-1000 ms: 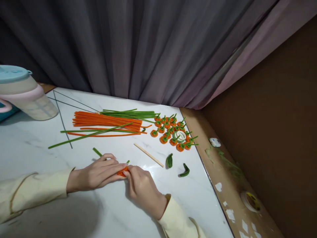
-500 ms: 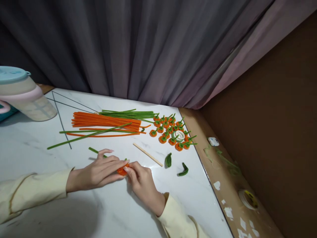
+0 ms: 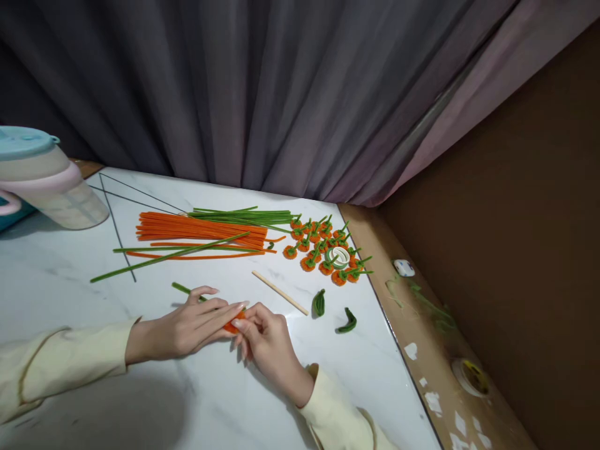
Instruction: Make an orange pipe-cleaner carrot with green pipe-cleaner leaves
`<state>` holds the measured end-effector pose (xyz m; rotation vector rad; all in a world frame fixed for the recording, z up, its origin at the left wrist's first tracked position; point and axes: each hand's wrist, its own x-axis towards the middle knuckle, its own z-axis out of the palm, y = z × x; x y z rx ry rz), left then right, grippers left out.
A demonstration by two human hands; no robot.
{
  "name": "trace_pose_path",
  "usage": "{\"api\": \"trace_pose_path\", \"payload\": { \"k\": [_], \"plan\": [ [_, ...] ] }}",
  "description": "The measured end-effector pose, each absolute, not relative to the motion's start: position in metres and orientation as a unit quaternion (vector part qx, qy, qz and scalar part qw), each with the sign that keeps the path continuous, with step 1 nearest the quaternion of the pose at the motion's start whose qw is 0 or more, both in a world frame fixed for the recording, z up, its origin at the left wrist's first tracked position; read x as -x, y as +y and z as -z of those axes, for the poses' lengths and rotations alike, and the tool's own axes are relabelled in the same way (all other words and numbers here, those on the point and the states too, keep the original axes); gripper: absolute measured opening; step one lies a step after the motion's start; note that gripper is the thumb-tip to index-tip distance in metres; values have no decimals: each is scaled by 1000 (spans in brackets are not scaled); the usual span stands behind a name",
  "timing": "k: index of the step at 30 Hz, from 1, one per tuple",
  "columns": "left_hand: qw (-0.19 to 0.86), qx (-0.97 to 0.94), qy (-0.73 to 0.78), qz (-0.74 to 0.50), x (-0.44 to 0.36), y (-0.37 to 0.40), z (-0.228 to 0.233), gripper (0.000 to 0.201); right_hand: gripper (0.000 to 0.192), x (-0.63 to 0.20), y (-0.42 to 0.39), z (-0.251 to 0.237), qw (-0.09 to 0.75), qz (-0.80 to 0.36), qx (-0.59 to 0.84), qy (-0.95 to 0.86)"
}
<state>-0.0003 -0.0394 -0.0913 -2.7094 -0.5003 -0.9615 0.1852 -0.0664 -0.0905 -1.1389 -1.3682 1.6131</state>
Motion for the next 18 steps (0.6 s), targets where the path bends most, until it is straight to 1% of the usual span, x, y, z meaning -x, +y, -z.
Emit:
{"api": "trace_pose_path", "payload": {
  "k": [12,18],
  "plan": [
    [130,934,-160,293,2,-42,92,28,38,-184,-66,91,371,-643,436,-509],
    [113,926,-191,306,2,-40,95,26,36,-183,-62,95,385,-675,420,-468]
  ]
}}
